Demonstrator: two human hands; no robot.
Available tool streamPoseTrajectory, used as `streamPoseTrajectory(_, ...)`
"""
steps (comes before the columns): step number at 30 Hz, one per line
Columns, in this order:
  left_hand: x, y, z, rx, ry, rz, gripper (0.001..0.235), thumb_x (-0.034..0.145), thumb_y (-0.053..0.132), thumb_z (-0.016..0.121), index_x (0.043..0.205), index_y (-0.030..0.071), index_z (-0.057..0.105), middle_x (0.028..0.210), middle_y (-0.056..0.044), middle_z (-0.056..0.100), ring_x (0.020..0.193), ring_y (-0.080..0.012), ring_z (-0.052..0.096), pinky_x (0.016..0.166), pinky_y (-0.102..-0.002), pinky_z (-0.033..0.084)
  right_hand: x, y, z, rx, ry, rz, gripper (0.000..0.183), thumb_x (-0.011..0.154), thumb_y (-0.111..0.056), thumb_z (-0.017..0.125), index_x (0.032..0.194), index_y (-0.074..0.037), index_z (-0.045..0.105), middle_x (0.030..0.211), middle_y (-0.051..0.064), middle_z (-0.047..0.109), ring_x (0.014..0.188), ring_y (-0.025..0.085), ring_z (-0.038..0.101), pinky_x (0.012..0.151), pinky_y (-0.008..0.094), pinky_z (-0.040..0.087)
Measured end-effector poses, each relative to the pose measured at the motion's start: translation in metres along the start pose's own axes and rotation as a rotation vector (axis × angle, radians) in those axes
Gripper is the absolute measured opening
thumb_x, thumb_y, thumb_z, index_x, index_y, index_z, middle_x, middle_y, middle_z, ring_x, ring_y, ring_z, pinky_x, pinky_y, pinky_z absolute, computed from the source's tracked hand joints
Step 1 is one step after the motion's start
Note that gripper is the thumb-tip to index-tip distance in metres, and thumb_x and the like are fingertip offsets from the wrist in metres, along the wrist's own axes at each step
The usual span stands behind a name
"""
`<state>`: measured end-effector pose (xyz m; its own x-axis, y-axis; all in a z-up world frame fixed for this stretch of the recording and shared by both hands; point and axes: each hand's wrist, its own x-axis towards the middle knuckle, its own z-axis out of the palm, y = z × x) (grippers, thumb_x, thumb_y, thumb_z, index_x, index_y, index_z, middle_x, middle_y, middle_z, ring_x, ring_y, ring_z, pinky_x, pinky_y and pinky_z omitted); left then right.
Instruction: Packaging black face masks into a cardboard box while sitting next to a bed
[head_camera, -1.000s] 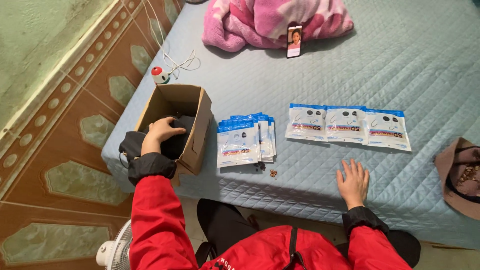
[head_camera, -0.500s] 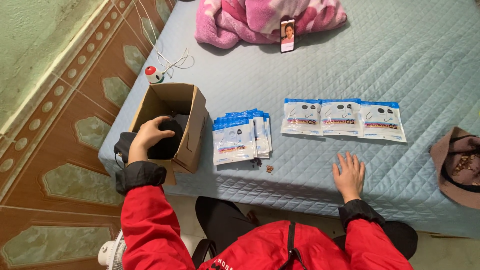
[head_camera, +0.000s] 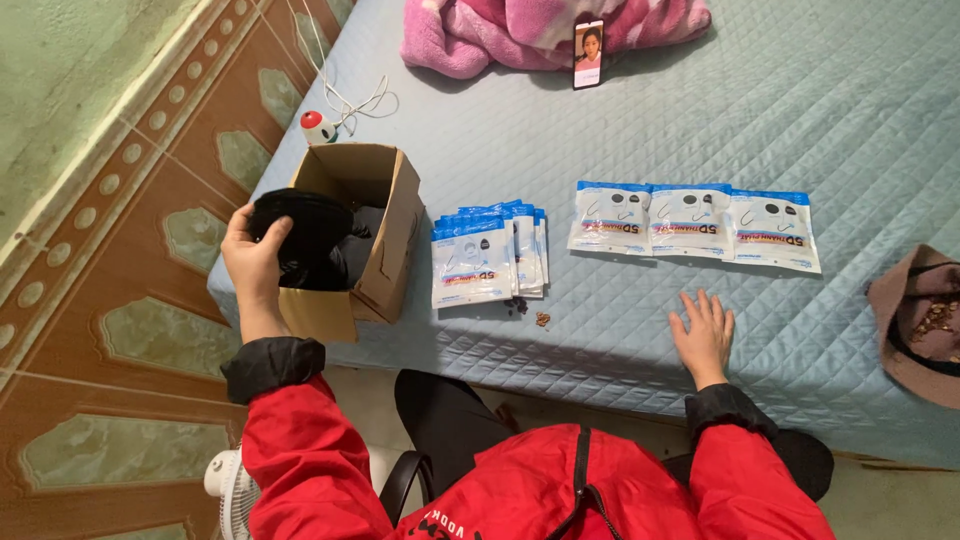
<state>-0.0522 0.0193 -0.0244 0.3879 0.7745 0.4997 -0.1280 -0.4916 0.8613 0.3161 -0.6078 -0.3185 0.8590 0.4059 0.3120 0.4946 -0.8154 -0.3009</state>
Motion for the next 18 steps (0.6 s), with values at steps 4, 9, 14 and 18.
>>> streamPoseTrajectory(4,-0.011,0.043,0.013,-0.039,0.099,0.107,0.039,0.089,0.005,0.088,0.122,0.009,0.067,0.101,-0.002,0.068,0.093,-0.0081,0.061,0.086,-0.024,0.054,0.012,0.016,0.012,0.123,-0.095,0.045,0.05,0.103,-0.054,0.055,0.147,-0.031,0.06,0.163,0.008,0.048,0.154,0.036,0.036,0.123,0.063,0.02)
streamPoseTrajectory(9,-0.033,0.081,0.047,-0.185,0.122,0.188,0.041,0.09,0.004,0.083,0.124,0.011,0.062,0.107,-0.002,0.065,0.1,-0.0105,0.06,0.093,-0.027,0.051,0.031,-0.031,-0.015,0.56,-0.033,-0.031,0.044,0.097,-0.027,0.069,0.14,-0.018,0.067,0.14,0.025,0.062,0.14,0.046,0.049,0.116,0.057,0.037)
streamPoseTrajectory(14,-0.099,0.094,0.128,-0.364,-0.03,0.048,0.046,0.085,0.003,0.081,0.125,0.013,0.061,0.107,-0.002,0.064,0.101,-0.0113,0.058,0.094,-0.029,0.049,0.022,-0.16,-0.103,0.898,-0.153,-0.159,0.057,0.093,-0.033,0.073,0.147,-0.019,0.059,0.152,0.021,0.052,0.146,0.04,0.04,0.121,0.055,0.031)
streamPoseTrajectory(18,-0.179,0.107,0.205,-0.531,-0.22,-0.153,0.051,0.079,0.001,0.082,0.125,0.01,0.063,0.105,-0.002,0.065,0.101,-0.0125,0.059,0.093,-0.031,0.05,0.011,-0.216,-0.129,1.11,-0.461,-0.239,0.102,0.079,-0.051,0.081,0.163,-0.021,0.032,0.165,0.016,0.034,0.153,0.036,0.025,0.125,0.053,0.022)
